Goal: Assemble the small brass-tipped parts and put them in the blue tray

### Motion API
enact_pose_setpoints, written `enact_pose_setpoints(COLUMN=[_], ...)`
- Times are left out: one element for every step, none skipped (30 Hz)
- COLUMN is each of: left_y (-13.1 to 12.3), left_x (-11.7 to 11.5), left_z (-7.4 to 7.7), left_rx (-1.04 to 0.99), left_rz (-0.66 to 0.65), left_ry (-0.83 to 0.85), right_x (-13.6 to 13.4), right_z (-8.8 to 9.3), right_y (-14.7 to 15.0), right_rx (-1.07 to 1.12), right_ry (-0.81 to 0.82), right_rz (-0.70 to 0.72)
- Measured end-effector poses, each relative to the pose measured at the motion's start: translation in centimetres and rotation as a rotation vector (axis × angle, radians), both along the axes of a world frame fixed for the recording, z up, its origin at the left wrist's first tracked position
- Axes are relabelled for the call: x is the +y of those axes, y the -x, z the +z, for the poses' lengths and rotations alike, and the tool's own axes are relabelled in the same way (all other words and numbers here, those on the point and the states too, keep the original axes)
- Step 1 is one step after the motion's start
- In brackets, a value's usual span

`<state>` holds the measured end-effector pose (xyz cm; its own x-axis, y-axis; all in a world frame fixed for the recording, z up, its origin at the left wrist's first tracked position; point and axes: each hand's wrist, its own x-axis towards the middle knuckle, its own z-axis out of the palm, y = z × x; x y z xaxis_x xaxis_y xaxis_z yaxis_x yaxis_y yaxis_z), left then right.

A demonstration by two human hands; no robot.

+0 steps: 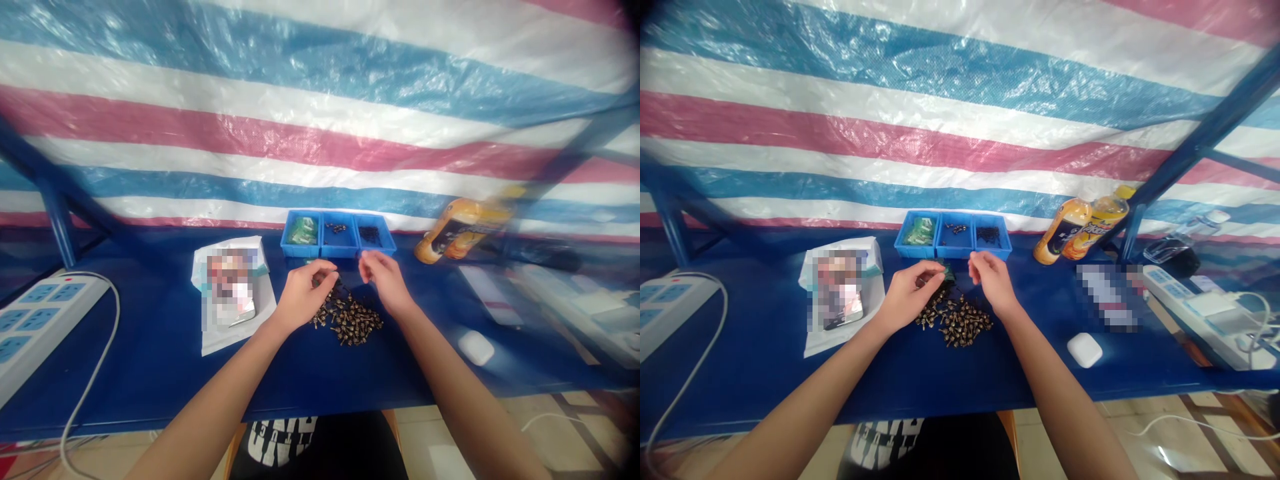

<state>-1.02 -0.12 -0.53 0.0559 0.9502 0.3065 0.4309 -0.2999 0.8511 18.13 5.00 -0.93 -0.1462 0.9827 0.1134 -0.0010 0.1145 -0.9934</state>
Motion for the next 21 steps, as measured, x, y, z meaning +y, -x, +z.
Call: enact_pose_setpoints(left_y=[0.0,0.0,0.0,0.0,-0.1,-0.1,-0.1,0.0,0.0,0.0,0.1,0.2,0.3,0.4,0.5,0.6,0.7,0.8,0.8,0.9,1.0], left_x=[0.0,0.0,0.0,0.0,0.0,0.0,0.0,0.1,0.1,0.1,0.2,0.2,0.3,0.4,0.5,0.6,0.6,0.7,0.7,0.8,0.8], left_z=[0.0,0.0,0.0,0.0,0.0,0.0,0.1,0.1,0.1,0.1,0.1,0.0,-0.1,-0.2,-0.3,-0.4,-0.5,-0.7,-0.8,-0.9,-1.0], left_rx=[0.004,0.008,0.010,0.013,0.017,0.021,0.026,0.032,0.041,0.052,0.065,0.080,0.098,0.117,0.136,0.157,0.180,0.207,0.234,0.262,0.286], left_rz=[-0.002,-0.004,-0.006,-0.006,-0.006,-0.004,-0.002,0.004,0.016,0.036,0.062,0.090,0.118,0.145,0.170,0.195,0.216,0.234,0.245,0.249,0.245], left_ry=[0.002,0.005,0.007,0.009,0.009,0.008,0.004,-0.002,-0.009,-0.017,-0.024,-0.029,-0.033,-0.038,-0.044,-0.051,-0.060,-0.068,-0.074,-0.074,-0.068], right_x=[0.2,0.4,0.5,0.7,0.8,0.8,0.8,0.8,0.8,0.7,0.5,0.4,0.3,0.1,0.1,0.0,0.0,0.0,0.1,0.2,0.2], right_z=[-0.1,-0.2,-0.2,-0.3,-0.3,-0.4,-0.4,-0.5,-0.6,-0.7,-0.7,-0.8,-0.9,-0.9,-0.9,-1.0,-1.0,-0.9,-0.9,-0.8,-0.7], right_y=[-0.1,-0.3,-0.5,-0.7,-0.8,-1.0,-1.1,-1.3,-1.3,-1.3,-1.3,-1.2,-1.1,-0.9,-0.8,-0.6,-0.4,-0.3,-0.1,0.1,0.3], right_rx=[0.044,0.068,0.066,0.036,-0.011,-0.070,-0.143,-0.228,-0.318,-0.407,-0.493,-0.570,-0.636,-0.692,-0.741,-0.783,-0.821,-0.855,-0.886,-0.916,-0.946], right_ry=[0.009,0.018,0.021,0.014,-0.003,-0.032,-0.069,-0.113,-0.161,-0.214,-0.267,-0.318,-0.360,-0.392,-0.416,-0.434,-0.450,-0.463,-0.475,-0.487,-0.499], right_rz=[-0.077,-0.139,-0.181,-0.201,-0.210,-0.214,-0.207,-0.189,-0.161,-0.120,-0.068,-0.012,0.038,0.078,0.107,0.130,0.149,0.170,0.194,0.216,0.232])
